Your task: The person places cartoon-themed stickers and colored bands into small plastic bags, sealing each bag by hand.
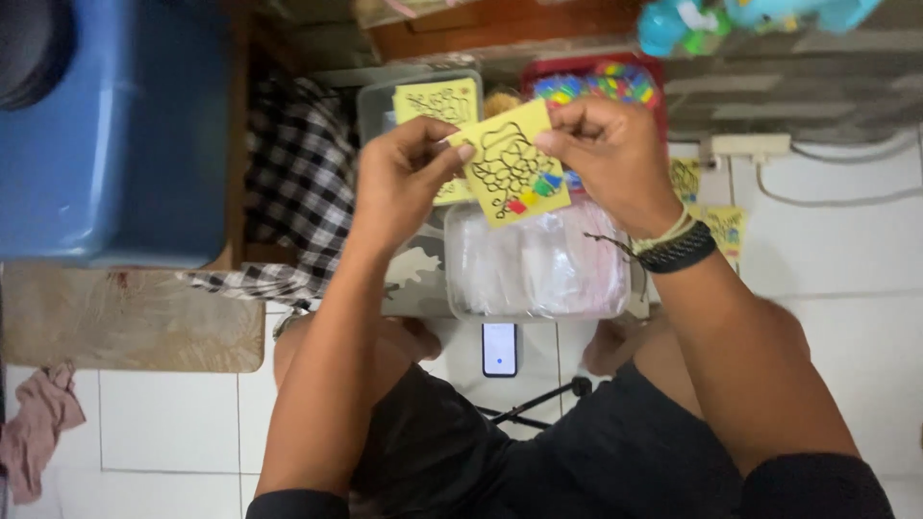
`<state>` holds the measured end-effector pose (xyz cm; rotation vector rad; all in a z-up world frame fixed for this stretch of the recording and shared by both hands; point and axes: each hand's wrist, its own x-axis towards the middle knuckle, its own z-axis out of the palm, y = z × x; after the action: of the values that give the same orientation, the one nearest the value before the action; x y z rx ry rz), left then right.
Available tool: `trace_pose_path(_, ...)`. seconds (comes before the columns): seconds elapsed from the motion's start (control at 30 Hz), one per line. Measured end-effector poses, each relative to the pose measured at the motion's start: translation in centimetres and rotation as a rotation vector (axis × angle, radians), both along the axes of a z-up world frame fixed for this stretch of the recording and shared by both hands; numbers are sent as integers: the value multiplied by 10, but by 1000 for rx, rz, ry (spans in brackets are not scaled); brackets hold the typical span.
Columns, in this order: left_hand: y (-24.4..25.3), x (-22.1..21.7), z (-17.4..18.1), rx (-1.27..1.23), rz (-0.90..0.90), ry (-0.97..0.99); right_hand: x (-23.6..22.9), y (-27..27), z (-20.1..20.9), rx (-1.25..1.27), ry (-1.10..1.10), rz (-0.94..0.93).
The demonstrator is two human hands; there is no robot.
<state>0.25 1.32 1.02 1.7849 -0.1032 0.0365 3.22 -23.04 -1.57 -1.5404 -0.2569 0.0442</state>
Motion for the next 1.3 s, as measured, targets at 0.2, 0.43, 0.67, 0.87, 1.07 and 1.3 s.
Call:
trace_pose_path(0.2,-15,2,6,-28,-100,21,-1,-23,12,-228,-231,-19)
trace_pose_path(0.43,-26,5,13,110,-98,-61,-6,-90,19,-194,-202,-153)
trace_pose_path(0.67,-3,3,12,267,-63,-91,-18,-207,-17,-228,-123,-452)
trace_pose_path(0.87,11,-1,4,388,-6,41,-23,-310,-127,-191,-77,-687)
trace_pose_path(1.07,2,6,1,408,89,212,-53,-307,-339,-169,821,-819)
trace_pose_path(1.3,19,10,-23,647,61,161,15,-330,-456,-83,901,-836)
